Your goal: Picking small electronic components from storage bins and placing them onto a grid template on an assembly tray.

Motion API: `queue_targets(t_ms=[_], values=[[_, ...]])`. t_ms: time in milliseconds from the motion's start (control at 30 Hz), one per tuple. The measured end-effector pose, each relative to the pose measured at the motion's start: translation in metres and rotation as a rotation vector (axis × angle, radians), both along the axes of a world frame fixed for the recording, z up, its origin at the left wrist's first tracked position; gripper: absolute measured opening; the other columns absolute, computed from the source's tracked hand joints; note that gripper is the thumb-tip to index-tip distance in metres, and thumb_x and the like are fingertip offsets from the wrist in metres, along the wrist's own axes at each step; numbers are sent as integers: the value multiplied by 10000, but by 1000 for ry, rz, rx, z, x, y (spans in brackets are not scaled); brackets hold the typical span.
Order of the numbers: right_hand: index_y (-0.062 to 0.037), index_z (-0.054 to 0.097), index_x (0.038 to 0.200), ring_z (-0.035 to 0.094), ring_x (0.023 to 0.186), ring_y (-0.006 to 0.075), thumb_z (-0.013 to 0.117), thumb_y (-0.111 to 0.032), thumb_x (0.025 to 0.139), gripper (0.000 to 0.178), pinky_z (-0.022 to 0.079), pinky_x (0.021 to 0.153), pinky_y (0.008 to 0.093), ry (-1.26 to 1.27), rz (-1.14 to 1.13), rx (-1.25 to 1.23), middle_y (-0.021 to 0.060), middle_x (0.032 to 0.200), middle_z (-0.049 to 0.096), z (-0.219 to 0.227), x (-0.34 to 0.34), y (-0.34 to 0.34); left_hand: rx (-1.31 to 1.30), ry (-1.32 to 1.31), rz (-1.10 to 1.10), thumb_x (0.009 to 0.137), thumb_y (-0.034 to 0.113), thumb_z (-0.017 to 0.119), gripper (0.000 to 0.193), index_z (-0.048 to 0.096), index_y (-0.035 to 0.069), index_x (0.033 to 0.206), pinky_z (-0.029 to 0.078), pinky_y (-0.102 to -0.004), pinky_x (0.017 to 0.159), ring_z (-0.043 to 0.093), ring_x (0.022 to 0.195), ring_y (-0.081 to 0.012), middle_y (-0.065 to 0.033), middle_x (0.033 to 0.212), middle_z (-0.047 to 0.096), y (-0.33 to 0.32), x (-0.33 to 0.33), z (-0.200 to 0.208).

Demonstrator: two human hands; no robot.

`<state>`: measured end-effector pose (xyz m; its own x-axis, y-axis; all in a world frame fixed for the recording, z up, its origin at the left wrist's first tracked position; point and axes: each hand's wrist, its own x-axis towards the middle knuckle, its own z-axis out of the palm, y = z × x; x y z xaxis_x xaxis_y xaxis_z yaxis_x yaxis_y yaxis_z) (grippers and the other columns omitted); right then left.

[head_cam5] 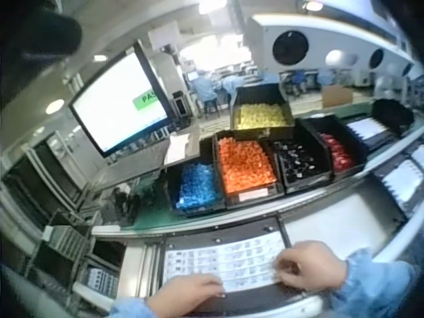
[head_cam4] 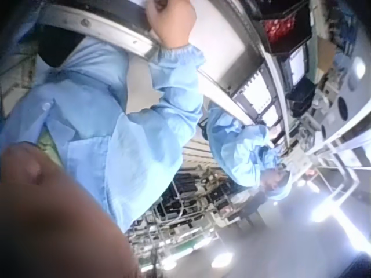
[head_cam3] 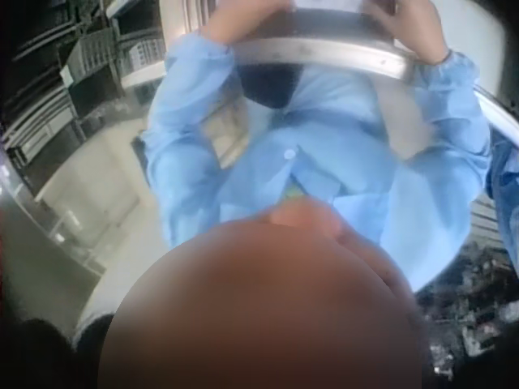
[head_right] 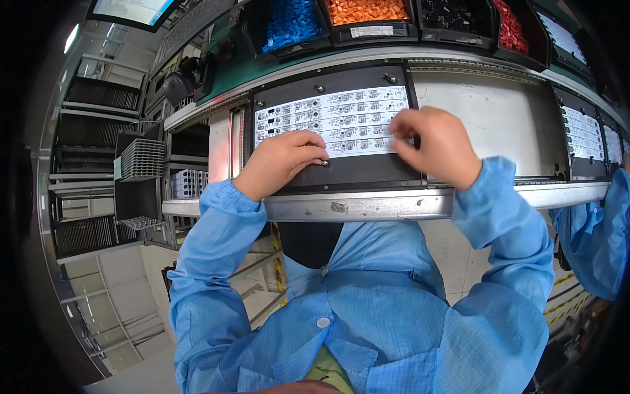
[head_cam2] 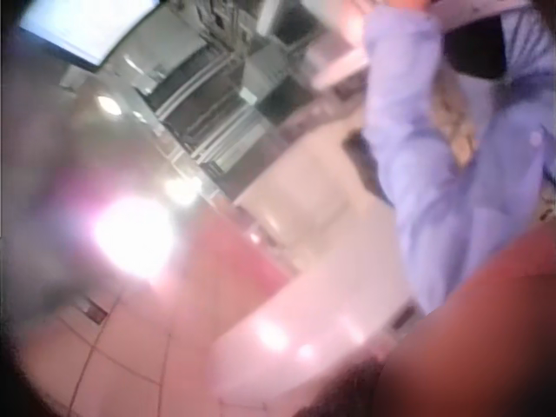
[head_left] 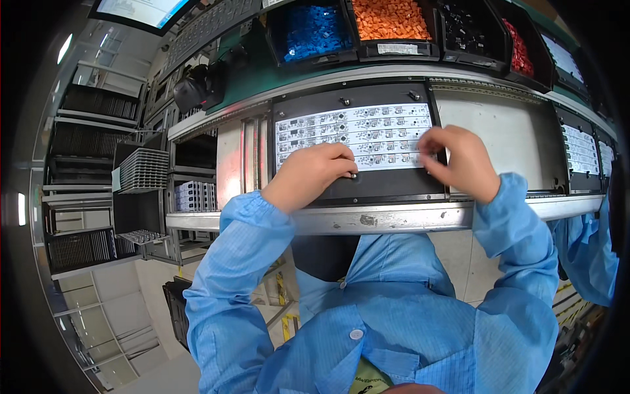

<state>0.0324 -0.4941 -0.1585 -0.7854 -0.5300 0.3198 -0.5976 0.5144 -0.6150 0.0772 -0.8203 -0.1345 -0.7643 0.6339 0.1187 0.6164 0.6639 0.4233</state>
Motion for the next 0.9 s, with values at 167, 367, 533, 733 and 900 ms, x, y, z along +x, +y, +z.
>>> queue_targets(t_ms=[167, 367, 533, 733, 900], values=[[-112, 716, 1273, 612, 1011, 261, 746, -139, 945, 331, 510, 868, 382, 235, -115, 35, 79, 1050, 609, -20, -67, 5, -55, -119, -127, 899, 93, 763, 202, 768, 95, 1101, 592, -357, 823, 722, 936, -278, -60, 1076, 740, 3, -29, 11], [-91, 706, 1153, 534, 1037, 264, 724, -81, 954, 200, 483, 921, 372, 159, 43, 74, 58, 1014, 572, -28, -86, 7, 174, -310, 151, 907, 102, 786, 404, 713, 74, 1304, 569, -342, 844, 689, 904, -227, -96, 1078, 705, 7, -63, 12], [-72, 681, 1061, 510, 1025, 244, 701, -61, 967, 97, 480, 906, 365, 88, 55, 70, 47, 1018, 574, -23, -86, 5, -27, 205, 485, 834, 141, 834, 373, 753, 106, 1197, 516, -449, 833, 669, 941, -311, -102, 1013, 660, 16, -68, -10], [-73, 685, 1041, 500, 1004, 235, 696, -57, 968, 76, 474, 897, 356, 45, 75, 43, 37, 1005, 577, -22, -87, 5, 116, 227, 631, 815, 84, 830, 183, 782, 76, 991, 529, -481, 765, 671, 849, -374, -127, 913, 667, 38, -56, -26], [-75, 697, 1031, 509, 1011, 234, 694, -60, 967, 66, 469, 900, 351, 14, 50, 58, 34, 1002, 594, -23, -86, 14, 281, 86, 569, 878, 73, 752, 202, 785, 107, 1074, 528, -436, 768, 663, 846, -296, -89, 914, 660, 15, -49, -17]])
